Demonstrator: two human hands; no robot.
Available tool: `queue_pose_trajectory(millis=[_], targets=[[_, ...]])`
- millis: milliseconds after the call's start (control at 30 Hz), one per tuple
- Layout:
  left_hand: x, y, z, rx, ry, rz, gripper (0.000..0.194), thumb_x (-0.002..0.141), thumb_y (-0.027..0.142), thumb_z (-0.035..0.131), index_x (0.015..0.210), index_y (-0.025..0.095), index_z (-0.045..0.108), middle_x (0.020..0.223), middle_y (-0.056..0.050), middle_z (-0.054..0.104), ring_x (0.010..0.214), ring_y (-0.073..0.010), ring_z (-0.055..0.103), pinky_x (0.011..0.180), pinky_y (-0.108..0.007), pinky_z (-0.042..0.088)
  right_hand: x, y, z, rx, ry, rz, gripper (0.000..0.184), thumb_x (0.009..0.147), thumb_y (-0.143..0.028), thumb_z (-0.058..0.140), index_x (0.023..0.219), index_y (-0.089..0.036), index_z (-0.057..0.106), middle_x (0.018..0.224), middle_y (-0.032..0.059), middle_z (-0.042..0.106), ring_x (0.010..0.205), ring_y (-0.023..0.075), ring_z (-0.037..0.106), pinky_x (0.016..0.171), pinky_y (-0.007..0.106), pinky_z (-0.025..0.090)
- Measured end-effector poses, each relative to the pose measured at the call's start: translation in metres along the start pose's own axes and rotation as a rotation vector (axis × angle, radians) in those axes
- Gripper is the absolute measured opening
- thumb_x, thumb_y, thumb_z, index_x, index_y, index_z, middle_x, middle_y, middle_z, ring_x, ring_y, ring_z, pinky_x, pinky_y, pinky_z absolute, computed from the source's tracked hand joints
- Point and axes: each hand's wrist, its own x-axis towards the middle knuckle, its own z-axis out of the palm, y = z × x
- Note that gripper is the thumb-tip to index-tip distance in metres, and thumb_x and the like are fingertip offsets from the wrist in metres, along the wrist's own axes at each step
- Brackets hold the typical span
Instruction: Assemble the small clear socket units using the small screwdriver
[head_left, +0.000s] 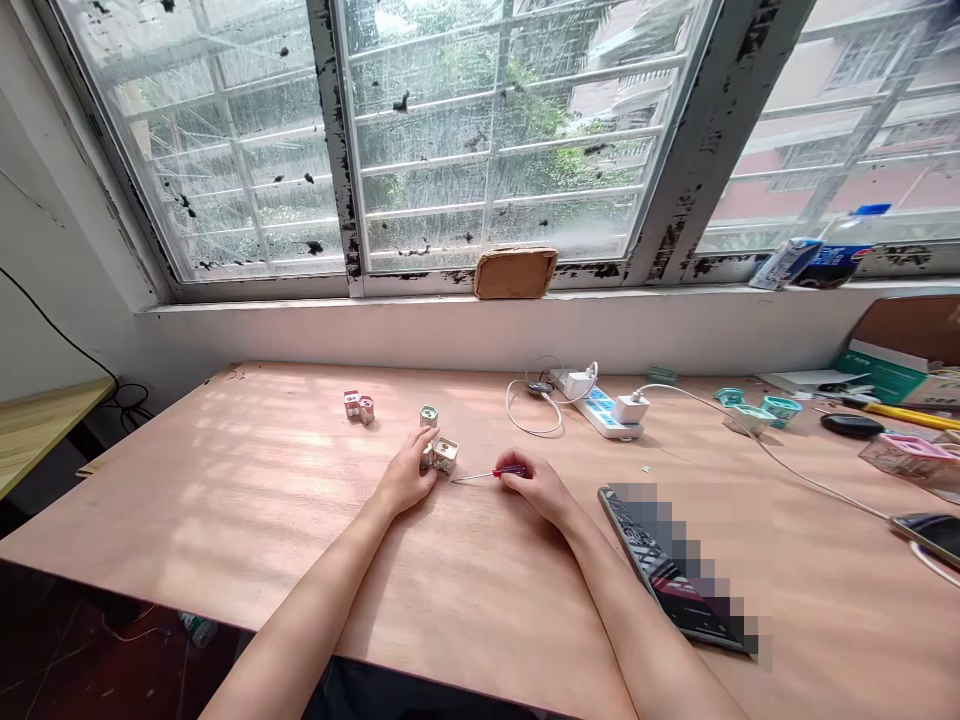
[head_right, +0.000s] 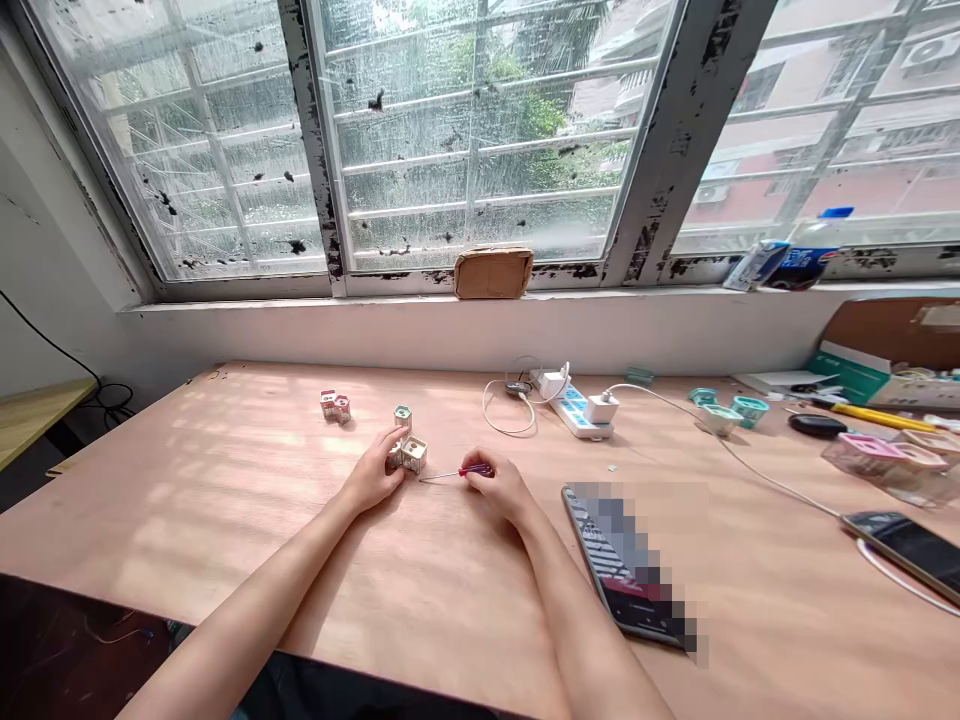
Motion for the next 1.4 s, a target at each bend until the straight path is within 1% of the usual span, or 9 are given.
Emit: queue_pose_trajectory(millis=[133,233,400,567,733,867,1000,1133,1400], targets=[[0.0,0.001,-0.001,-0.04,0.014,-0.017,0.073,0.074,0.001,0.056,0.143,0.022,0.045,0.146,-0.01,0.052,0.139,-0.0243,0.048,0.119,-0.042,0.038,-0.002,-0.006,0.006,0.006,-0.058,0.016,0.015,0.071,-0.028,0.059,0.081,-0.02,0.067,0.085,0.0043,0.07,0.083,0.0222,0.066,0.079,0.034,0.052],[-0.002,0.005,-0.005,-0.049,-0.038,-0.042,0.07,0.076,0.006,0.058,0.142,0.023,0.046,0.143,-0.01,0.057,0.131,-0.0256,0.055,0.114,-0.042,0.043,-0.003,-0.006,0.012,-0.088,0.024,0.026,0.016,0.074,-0.028,0.058,0.084,-0.022,0.068,0.09,0.0048,0.073,0.087,0.0226,0.068,0.084,0.036,0.051],[-0.008,0.009,-0.012,-0.115,-0.076,-0.083,0.062,0.083,0.015,0.058,0.141,0.025,0.041,0.107,-0.004,0.07,0.094,-0.02,0.068,0.089,-0.033,0.054,0.0,0.004,0.014,-0.24,0.15,0.065,0.016,0.079,-0.03,0.055,0.088,-0.024,0.068,0.092,0.004,0.075,0.088,0.023,0.069,0.082,0.036,0.051],[-0.009,0.009,-0.012,-0.247,-0.047,-0.138,0.036,0.081,0.02,0.063,0.115,0.022,0.052,0.092,0.0,0.068,0.084,-0.0164,0.066,0.078,-0.027,0.053,0.003,0.009,0.013,-0.367,0.167,0.082,0.016,0.081,-0.03,0.054,0.09,-0.024,0.067,0.093,0.0039,0.074,0.089,0.0235,0.069,0.081,0.036,0.05],[-0.008,0.012,-0.014,-0.259,-0.076,-0.169,0.04,0.079,0.021,0.066,0.119,0.021,0.058,0.095,-0.003,0.07,0.08,-0.0159,0.066,0.077,-0.028,0.054,0.004,0.007,0.013,-0.495,0.211,0.007,0.013,0.083,-0.029,0.055,0.088,-0.022,0.064,0.093,0.0077,0.072,0.093,0.0274,0.065,0.086,0.041,0.049],[-0.009,0.017,-0.014,-0.411,-0.059,-0.186,0.049,0.08,0.018,0.067,0.127,0.021,0.051,0.109,-0.006,0.07,0.096,-0.0182,0.07,0.089,-0.032,0.056,0.001,-0.004,0.02,-0.495,0.297,-0.186,0.016,0.087,-0.03,0.058,0.1,-0.022,0.065,0.106,0.0122,0.071,0.105,0.0317,0.063,0.095,0.048,0.048],[-0.011,0.022,-0.018,-0.374,-0.134,-0.145,0.031,0.082,0.015,0.066,0.112,0.021,0.059,0.108,-0.007,0.071,0.1,-0.0204,0.069,0.089,-0.032,0.056,-0.005,-0.022,0.037,-0.34,0.239,-0.313,0.032,0.091,-0.038,0.061,0.12,-0.024,0.06,0.117,0.0123,0.067,0.106,0.0292,0.064,0.092,0.045,0.053],[-0.01,0.024,-0.023,-0.217,-0.178,0.005,0.034,0.082,0.011,0.066,0.114,0.022,0.066,0.118,-0.007,0.068,0.107,-0.0223,0.066,0.092,-0.032,0.053,-0.01,-0.03,0.051,-0.261,0.068,-0.35,0.043,0.089,-0.035,0.064,0.13,-0.025,0.056,0.123,0.0103,0.067,0.112,0.0287,0.064,0.097,0.045,0.053],[-0.01,0.023,-0.021,-0.298,-0.232,-0.07,0.037,0.084,0.022,0.071,0.12,0.021,0.064,0.111,-0.005,0.073,0.098,-0.0204,0.069,0.089,-0.031,0.054,-0.009,-0.027,0.055,-0.097,-0.106,-0.196,0.035,0.086,-0.027,0.063,0.121,-0.023,0.065,0.108,0.0081,0.074,0.091,0.023,0.071,0.08,0.035,0.058]])
